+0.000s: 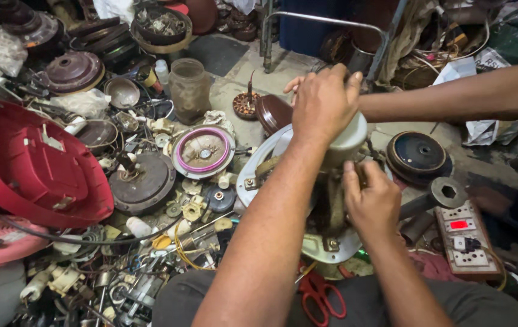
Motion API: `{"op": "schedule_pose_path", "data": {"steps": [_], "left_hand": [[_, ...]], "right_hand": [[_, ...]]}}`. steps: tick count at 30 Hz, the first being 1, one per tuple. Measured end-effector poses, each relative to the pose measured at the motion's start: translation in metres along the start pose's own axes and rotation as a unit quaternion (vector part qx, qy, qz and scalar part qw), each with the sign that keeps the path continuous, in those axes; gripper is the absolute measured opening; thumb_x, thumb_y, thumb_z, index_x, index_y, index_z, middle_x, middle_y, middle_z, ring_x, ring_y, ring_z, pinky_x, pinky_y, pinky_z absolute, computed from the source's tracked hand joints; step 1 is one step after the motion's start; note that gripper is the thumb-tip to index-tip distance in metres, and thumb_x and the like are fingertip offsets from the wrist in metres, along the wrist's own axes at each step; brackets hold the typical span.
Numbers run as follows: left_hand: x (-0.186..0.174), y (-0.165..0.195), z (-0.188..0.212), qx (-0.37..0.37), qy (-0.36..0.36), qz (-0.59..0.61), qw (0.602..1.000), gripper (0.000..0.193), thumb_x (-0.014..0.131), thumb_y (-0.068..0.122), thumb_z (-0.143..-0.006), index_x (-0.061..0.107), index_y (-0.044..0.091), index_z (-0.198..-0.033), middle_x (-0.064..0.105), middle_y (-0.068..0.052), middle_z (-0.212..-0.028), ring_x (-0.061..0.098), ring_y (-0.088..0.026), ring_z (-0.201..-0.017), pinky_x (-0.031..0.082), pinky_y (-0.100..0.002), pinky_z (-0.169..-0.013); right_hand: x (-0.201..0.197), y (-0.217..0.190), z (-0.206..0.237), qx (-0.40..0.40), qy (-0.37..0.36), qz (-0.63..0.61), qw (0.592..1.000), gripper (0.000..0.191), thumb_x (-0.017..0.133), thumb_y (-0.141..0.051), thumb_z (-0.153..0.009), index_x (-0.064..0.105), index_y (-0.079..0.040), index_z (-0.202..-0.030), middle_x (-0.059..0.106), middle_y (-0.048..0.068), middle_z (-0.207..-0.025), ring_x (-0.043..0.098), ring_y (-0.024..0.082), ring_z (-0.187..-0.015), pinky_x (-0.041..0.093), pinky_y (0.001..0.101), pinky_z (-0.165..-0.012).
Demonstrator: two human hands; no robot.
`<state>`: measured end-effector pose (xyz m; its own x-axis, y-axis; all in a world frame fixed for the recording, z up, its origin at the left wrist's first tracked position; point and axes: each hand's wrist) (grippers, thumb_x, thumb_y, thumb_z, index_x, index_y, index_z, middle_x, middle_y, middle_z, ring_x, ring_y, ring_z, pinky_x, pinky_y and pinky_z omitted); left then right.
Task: The person sits on the floor of a cluttered repair workshop and disassembles an electric fan. They use a screwdriver to loosen parts of the fan motor housing, handle the fan's wires, then lift off the front grille and set the fan base down on the floor.
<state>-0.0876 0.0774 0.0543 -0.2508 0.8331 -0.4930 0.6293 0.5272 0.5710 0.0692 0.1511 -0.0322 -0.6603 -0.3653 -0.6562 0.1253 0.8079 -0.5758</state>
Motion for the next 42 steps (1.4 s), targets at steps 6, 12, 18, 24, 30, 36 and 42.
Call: {"op": "schedule_pose_path", "data": {"steps": [6, 12, 18, 24, 30, 36, 42], "left_hand": [[0.0, 0.01, -0.003, 0.013, -0.015, -0.023, 1.0, 0.028, 0.067, 0.031, -0.088, 0.074, 0.005, -0.096, 0.074, -0.02, -0.093, 0.068, -0.041, -0.093, 0.051, -0.055, -0.084], [-0.005, 0.017, -0.001, 0.013, -0.035, -0.045, 0.998, 0.027, 0.067, 0.031, -0.089, 0.074, 0.005, -0.094, 0.073, -0.019, -0.096, 0.068, -0.041, -0.097, 0.052, -0.054, -0.085], [-0.007, 0.021, 0.002, 0.01, -0.03, -0.045, 0.998, 0.028, 0.066, 0.031, -0.09, 0.074, 0.005, -0.095, 0.073, -0.018, -0.098, 0.067, -0.04, -0.101, 0.052, -0.053, -0.089], [-0.008, 0.021, 0.001, 0.001, -0.033, -0.041, 0.999, 0.028, 0.066, 0.031, -0.089, 0.074, 0.005, -0.094, 0.073, -0.018, -0.098, 0.067, -0.04, -0.1, 0.052, -0.053, -0.087], [-0.006, 0.019, 0.0, 0.013, -0.033, -0.045, 0.998, 0.029, 0.067, 0.032, -0.09, 0.074, 0.004, -0.094, 0.073, -0.02, -0.096, 0.068, -0.041, -0.097, 0.053, -0.053, -0.086], [-0.004, 0.018, -0.002, 0.025, -0.021, -0.033, 0.999, 0.03, 0.067, 0.031, -0.09, 0.075, 0.003, -0.095, 0.073, -0.021, -0.096, 0.069, -0.041, -0.094, 0.053, -0.052, -0.086], [-0.004, 0.021, -0.003, 0.012, -0.031, -0.034, 0.999, 0.031, 0.067, 0.032, -0.09, 0.075, 0.003, -0.095, 0.074, -0.02, -0.098, 0.07, -0.039, -0.097, 0.053, -0.051, -0.087]], "right_hand": [[-0.036, 0.02, 0.026, -0.113, -0.009, -0.126, 0.985, 0.039, 0.055, -0.01, -0.097, 0.065, -0.001, -0.135, 0.071, 0.021, -0.12, 0.072, 0.029, -0.108, 0.053, 0.0377, -0.093], [-0.053, 0.012, 0.043, -0.074, 0.018, -0.109, 0.991, 0.037, 0.075, -0.01, -0.088, 0.072, -0.006, -0.125, 0.075, 0.014, -0.108, 0.074, 0.023, -0.094, 0.055, 0.0322, -0.083], [-0.058, 0.0, 0.036, -0.09, 0.023, -0.125, 0.988, 0.035, 0.076, -0.008, -0.087, 0.074, -0.007, -0.122, 0.075, 0.012, -0.104, 0.073, 0.021, -0.091, 0.055, 0.031, -0.082], [-0.057, 0.002, 0.031, -0.097, 0.008, -0.127, 0.987, 0.036, 0.075, -0.006, -0.087, 0.073, -0.006, -0.123, 0.074, 0.011, -0.1, 0.071, 0.022, -0.087, 0.054, 0.0304, -0.081], [-0.06, 0.007, 0.024, 0.122, -0.108, -0.172, 0.972, 0.033, 0.066, -0.021, -0.097, 0.074, -0.014, -0.129, 0.079, 0.007, -0.076, 0.065, 0.012, -0.068, 0.052, 0.029, -0.065], [-0.059, 0.008, 0.024, 0.079, -0.085, -0.175, 0.978, 0.034, 0.066, -0.025, -0.095, 0.072, -0.014, -0.127, 0.078, 0.007, -0.074, 0.069, 0.005, -0.067, 0.053, 0.0248, -0.062], [-0.056, 0.013, 0.028, 0.028, -0.036, -0.117, 0.992, 0.035, 0.07, -0.024, -0.092, 0.073, -0.013, -0.126, 0.08, 0.008, -0.102, 0.061, 0.012, -0.058, 0.049, 0.0277, -0.054]]}}
Point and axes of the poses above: each hand's wrist, its own z-axis away from the middle knuckle, its own x-axis out of the palm, y = z × x
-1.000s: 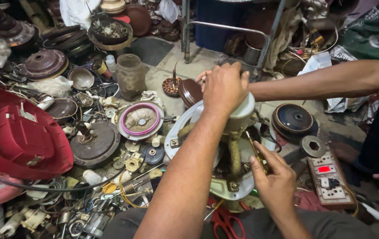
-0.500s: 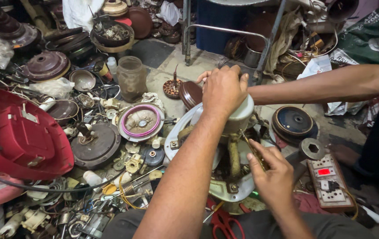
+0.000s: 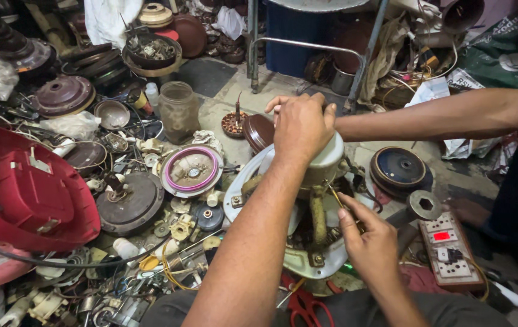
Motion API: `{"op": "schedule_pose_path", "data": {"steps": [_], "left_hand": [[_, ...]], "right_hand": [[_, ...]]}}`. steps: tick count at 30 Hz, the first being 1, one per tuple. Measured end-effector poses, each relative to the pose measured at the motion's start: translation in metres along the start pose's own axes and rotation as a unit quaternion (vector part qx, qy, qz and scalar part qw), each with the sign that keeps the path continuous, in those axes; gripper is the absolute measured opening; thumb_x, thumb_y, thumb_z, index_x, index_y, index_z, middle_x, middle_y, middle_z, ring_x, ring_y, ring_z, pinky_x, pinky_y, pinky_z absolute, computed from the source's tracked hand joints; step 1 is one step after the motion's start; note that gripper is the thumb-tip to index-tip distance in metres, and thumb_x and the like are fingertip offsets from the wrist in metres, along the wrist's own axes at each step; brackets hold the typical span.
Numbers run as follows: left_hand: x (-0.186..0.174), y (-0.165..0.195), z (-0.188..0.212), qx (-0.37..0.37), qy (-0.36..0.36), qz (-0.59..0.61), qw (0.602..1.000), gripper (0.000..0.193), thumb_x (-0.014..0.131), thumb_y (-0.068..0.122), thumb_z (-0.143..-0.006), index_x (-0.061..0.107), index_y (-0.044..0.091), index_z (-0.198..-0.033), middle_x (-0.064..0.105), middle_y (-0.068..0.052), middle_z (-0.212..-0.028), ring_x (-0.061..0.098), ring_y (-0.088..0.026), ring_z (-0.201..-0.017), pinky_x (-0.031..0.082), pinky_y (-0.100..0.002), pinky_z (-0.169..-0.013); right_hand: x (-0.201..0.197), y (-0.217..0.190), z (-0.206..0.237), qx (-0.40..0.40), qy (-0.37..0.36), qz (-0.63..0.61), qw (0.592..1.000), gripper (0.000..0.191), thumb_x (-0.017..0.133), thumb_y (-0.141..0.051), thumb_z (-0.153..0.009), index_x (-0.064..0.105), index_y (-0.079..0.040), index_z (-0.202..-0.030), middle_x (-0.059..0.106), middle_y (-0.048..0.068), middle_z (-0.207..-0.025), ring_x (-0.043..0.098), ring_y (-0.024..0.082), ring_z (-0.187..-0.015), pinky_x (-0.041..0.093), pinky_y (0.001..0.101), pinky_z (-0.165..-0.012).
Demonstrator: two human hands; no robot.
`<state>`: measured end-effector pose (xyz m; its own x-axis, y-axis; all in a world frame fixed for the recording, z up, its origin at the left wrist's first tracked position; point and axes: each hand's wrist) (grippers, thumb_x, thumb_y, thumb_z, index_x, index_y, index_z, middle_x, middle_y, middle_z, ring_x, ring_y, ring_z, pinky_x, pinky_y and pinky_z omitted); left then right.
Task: The person sits on the floor of a cluttered repair workshop and disassembles an electric fan. They use a screwdriver to loosen parts of the fan motor housing, handle the fan's wires, then lift off the front grille and set the fan base down on the floor.
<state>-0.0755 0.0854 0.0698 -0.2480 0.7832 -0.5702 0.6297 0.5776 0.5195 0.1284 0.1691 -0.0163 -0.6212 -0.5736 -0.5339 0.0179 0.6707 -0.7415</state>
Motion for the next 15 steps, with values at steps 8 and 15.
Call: {"op": "schedule_pose_path", "data": {"steps": [8, 15], "left_hand": [[-0.002, 0.002, 0.0, -0.014, -0.022, -0.003, 1.0, 0.031, 0.067, 0.032, -0.09, 0.075, 0.003, -0.097, 0.072, -0.022, -0.1, 0.068, -0.042, -0.095, 0.052, -0.052, -0.087], [-0.004, 0.002, 0.0, -0.013, -0.018, -0.007, 1.0, 0.03, 0.068, 0.033, -0.089, 0.075, 0.004, -0.095, 0.072, -0.023, -0.099, 0.067, -0.044, -0.099, 0.051, -0.054, -0.09]], "right_hand": [[-0.01, 0.022, -0.029, 0.082, -0.138, -0.09, 0.983, 0.03, 0.074, -0.024, -0.094, 0.073, -0.006, -0.118, 0.066, 0.012, -0.075, 0.054, 0.012, -0.062, 0.047, 0.0298, -0.054], [-0.013, 0.002, -0.025, 0.053, -0.094, 0.046, 0.993, 0.035, 0.081, -0.028, -0.082, 0.075, -0.007, -0.108, 0.061, 0.008, -0.069, 0.054, 0.014, -0.058, 0.046, 0.0324, -0.052]]}}
Point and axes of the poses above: each hand's wrist, its own z-axis away from the middle knuckle, its own x-axis out of the palm, y = z × x
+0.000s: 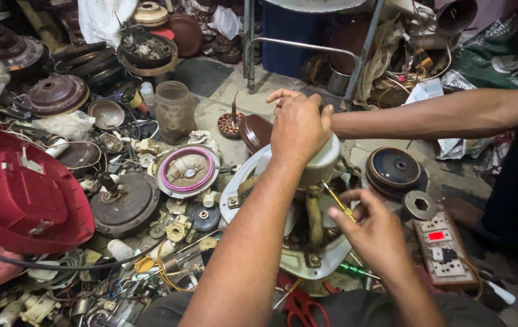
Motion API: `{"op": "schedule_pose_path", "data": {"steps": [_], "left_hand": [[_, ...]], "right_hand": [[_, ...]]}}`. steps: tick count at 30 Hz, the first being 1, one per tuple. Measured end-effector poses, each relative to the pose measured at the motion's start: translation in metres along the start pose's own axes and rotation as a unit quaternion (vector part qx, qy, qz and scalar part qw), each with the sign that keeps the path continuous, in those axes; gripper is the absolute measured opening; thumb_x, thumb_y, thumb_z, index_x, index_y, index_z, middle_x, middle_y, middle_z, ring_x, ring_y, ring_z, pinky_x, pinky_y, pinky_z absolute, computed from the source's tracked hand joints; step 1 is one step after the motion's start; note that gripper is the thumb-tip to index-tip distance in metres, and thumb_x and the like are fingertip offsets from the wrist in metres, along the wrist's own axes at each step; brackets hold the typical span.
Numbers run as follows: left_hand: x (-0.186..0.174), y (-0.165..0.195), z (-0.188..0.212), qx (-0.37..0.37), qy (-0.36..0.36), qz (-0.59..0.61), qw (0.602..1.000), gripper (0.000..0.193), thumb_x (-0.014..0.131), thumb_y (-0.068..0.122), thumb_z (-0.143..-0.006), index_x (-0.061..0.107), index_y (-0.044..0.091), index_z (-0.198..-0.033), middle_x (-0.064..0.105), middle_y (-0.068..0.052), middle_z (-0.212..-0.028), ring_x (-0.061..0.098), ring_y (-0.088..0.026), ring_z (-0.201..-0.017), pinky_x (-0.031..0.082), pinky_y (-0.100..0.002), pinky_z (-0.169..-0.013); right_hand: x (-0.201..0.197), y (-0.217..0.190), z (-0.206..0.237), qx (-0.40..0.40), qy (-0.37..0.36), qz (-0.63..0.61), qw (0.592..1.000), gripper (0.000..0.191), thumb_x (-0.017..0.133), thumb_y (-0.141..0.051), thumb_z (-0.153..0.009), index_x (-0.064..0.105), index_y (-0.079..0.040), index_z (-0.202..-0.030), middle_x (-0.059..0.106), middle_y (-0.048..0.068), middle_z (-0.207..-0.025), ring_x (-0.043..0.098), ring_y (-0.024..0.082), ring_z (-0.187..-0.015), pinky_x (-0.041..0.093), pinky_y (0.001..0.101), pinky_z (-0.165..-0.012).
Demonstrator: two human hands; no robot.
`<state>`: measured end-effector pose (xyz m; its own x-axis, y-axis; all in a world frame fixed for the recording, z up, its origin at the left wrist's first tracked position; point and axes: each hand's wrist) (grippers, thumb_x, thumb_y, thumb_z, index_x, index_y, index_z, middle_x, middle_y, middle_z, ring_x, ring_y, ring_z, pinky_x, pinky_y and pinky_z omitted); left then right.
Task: The person sits on the floor of a cluttered repair workshop and disassembles an electric fan. They use a screwdriver to loosen parts of the fan motor housing, handle the fan's wires, then lift off the front grille and set the fan base down on the floor.
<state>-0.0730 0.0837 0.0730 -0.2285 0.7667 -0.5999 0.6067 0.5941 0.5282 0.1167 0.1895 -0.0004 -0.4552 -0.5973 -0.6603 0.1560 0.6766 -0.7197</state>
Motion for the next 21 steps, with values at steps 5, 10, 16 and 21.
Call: {"op": "schedule_pose_path", "data": {"steps": [5, 10, 16, 21], "left_hand": [[0.001, -0.001, 0.002, 0.017, 0.021, -0.001, 1.0, 0.03, 0.07, 0.032, -0.087, 0.075, 0.003, -0.093, 0.071, -0.026, -0.098, 0.066, -0.044, -0.1, 0.05, -0.054, -0.09], [0.0, -0.002, 0.001, 0.029, 0.036, -0.008, 0.999, 0.03, 0.07, 0.032, -0.087, 0.075, 0.003, -0.093, 0.07, -0.027, -0.095, 0.066, -0.043, -0.098, 0.049, -0.054, -0.094], [0.002, -0.004, 0.0, 0.002, 0.006, 0.007, 1.0, 0.029, 0.069, 0.032, -0.089, 0.076, 0.004, -0.095, 0.072, -0.025, -0.096, 0.067, -0.043, -0.098, 0.049, -0.053, -0.097], [0.005, -0.007, 0.0, 0.02, 0.015, 0.001, 1.0, 0.03, 0.066, 0.031, -0.09, 0.074, 0.002, -0.095, 0.072, -0.022, -0.097, 0.067, -0.041, -0.097, 0.051, -0.052, -0.089]], "right_hand": [[-0.004, -0.013, 0.002, 0.023, -0.004, -0.013, 1.0, 0.033, 0.078, -0.032, -0.086, 0.076, -0.007, -0.108, 0.066, 0.009, -0.071, 0.059, 0.014, -0.062, 0.049, 0.0321, -0.056], [-0.002, -0.012, 0.0, 0.054, -0.018, -0.048, 0.997, 0.035, 0.072, -0.036, -0.089, 0.075, -0.008, -0.111, 0.073, 0.006, -0.073, 0.069, 0.012, -0.064, 0.053, 0.0308, -0.059], [-0.003, -0.014, 0.0, 0.026, 0.006, 0.012, 1.0, 0.032, 0.071, -0.034, -0.09, 0.077, -0.011, -0.11, 0.075, 0.009, -0.073, 0.068, 0.014, -0.061, 0.053, 0.0327, -0.061], [-0.005, -0.021, 0.001, 0.035, 0.021, 0.043, 0.998, 0.029, 0.072, -0.034, -0.09, 0.079, -0.014, -0.11, 0.074, 0.011, -0.07, 0.062, 0.02, -0.054, 0.051, 0.0362, -0.058]]}}
Point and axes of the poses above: each hand's wrist, its own z-axis away from the middle knuckle, its own x-axis out of the palm, y = z × x
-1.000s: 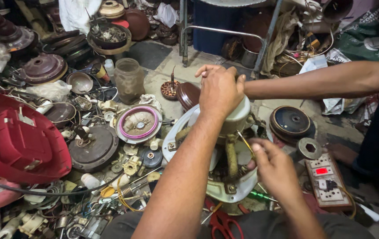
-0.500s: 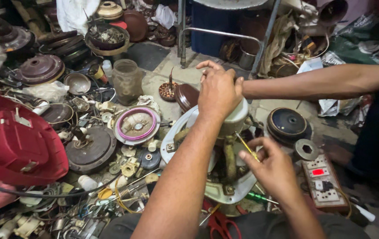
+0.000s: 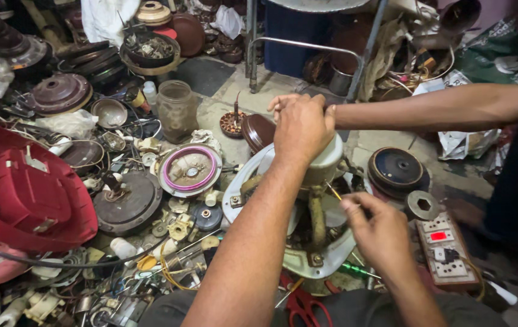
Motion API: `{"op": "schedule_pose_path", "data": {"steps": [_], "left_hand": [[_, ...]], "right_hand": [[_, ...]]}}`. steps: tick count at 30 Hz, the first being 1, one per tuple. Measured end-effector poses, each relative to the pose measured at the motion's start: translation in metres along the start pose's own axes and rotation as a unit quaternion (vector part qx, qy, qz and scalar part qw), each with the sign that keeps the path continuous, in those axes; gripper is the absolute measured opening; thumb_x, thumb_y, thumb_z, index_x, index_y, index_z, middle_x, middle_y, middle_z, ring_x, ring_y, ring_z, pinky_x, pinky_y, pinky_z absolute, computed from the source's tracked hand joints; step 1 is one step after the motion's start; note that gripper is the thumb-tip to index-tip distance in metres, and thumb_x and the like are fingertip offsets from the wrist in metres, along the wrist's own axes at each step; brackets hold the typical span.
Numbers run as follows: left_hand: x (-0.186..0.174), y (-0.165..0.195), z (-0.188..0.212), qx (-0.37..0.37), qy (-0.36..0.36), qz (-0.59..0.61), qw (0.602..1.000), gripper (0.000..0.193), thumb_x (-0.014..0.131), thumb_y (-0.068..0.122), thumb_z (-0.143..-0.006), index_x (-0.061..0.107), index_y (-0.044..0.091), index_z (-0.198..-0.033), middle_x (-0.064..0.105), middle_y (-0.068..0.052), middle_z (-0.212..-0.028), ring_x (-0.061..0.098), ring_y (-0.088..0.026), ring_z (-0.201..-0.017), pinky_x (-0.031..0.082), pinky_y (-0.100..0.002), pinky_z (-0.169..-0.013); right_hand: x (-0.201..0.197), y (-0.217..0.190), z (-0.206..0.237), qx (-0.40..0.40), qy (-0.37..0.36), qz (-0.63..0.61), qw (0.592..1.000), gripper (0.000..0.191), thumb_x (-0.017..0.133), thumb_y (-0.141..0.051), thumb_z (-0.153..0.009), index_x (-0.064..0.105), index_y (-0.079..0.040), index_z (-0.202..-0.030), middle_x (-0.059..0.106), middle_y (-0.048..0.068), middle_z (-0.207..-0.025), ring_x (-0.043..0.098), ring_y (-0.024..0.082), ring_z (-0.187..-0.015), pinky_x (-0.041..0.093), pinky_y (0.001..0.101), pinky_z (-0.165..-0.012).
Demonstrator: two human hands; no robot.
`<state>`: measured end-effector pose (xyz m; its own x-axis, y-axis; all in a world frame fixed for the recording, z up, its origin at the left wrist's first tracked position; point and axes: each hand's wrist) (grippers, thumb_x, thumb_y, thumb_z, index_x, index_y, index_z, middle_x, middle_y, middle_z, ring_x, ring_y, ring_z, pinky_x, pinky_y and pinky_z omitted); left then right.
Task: The person sits on the floor of a cluttered repair workshop and disassembles an electric fan. They use a screwdriver to loosen parts of the fan motor housing, handle the fan's wires, then lift off the front grille and set the fan base down on the floor.
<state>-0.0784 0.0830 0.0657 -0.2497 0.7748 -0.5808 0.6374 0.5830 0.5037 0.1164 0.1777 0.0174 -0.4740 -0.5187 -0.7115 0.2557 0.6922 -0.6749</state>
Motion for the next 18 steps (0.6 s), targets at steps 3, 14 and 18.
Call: {"op": "schedule_pose_path", "data": {"steps": [3, 14, 18], "left_hand": [[0.0009, -0.0014, -0.0001, 0.012, 0.013, -0.009, 1.0, 0.03, 0.066, 0.031, -0.089, 0.074, 0.003, -0.093, 0.072, -0.021, -0.095, 0.067, -0.041, -0.096, 0.05, -0.052, -0.089], [-0.0042, 0.0, -0.0002, 0.012, 0.012, -0.02, 1.0, 0.029, 0.067, 0.032, -0.089, 0.074, 0.003, -0.091, 0.072, -0.022, -0.094, 0.067, -0.042, -0.095, 0.051, -0.053, -0.087], [-0.005, 0.0003, 0.0014, 0.015, 0.017, -0.007, 1.0, 0.028, 0.066, 0.031, -0.09, 0.074, 0.004, -0.091, 0.072, -0.021, -0.094, 0.067, -0.042, -0.096, 0.051, -0.053, -0.089]], "right_hand": [[0.0005, -0.0013, -0.0025, 0.015, -0.034, -0.104, 0.994, 0.029, 0.066, -0.035, -0.093, 0.074, -0.012, -0.11, 0.074, 0.008, -0.069, 0.07, 0.012, -0.057, 0.055, 0.032, -0.057], [-0.0019, 0.0024, -0.0073, -0.031, -0.052, -0.092, 0.994, 0.028, 0.07, -0.028, -0.091, 0.077, -0.004, -0.103, 0.068, 0.003, -0.062, 0.061, 0.01, -0.053, 0.048, 0.0292, -0.051], [-0.0039, 0.0011, -0.009, 0.221, -0.157, -0.283, 0.92, 0.03, 0.065, -0.035, -0.098, 0.071, -0.008, -0.111, 0.059, 0.004, -0.061, 0.041, 0.011, -0.039, 0.025, 0.031, -0.034]]}}
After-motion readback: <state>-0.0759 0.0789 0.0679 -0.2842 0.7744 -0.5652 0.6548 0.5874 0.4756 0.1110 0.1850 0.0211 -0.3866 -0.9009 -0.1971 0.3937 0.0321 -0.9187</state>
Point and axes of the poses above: each hand's wrist, its own z-axis away from the middle knuckle, its own x-axis out of the palm, y = z × x
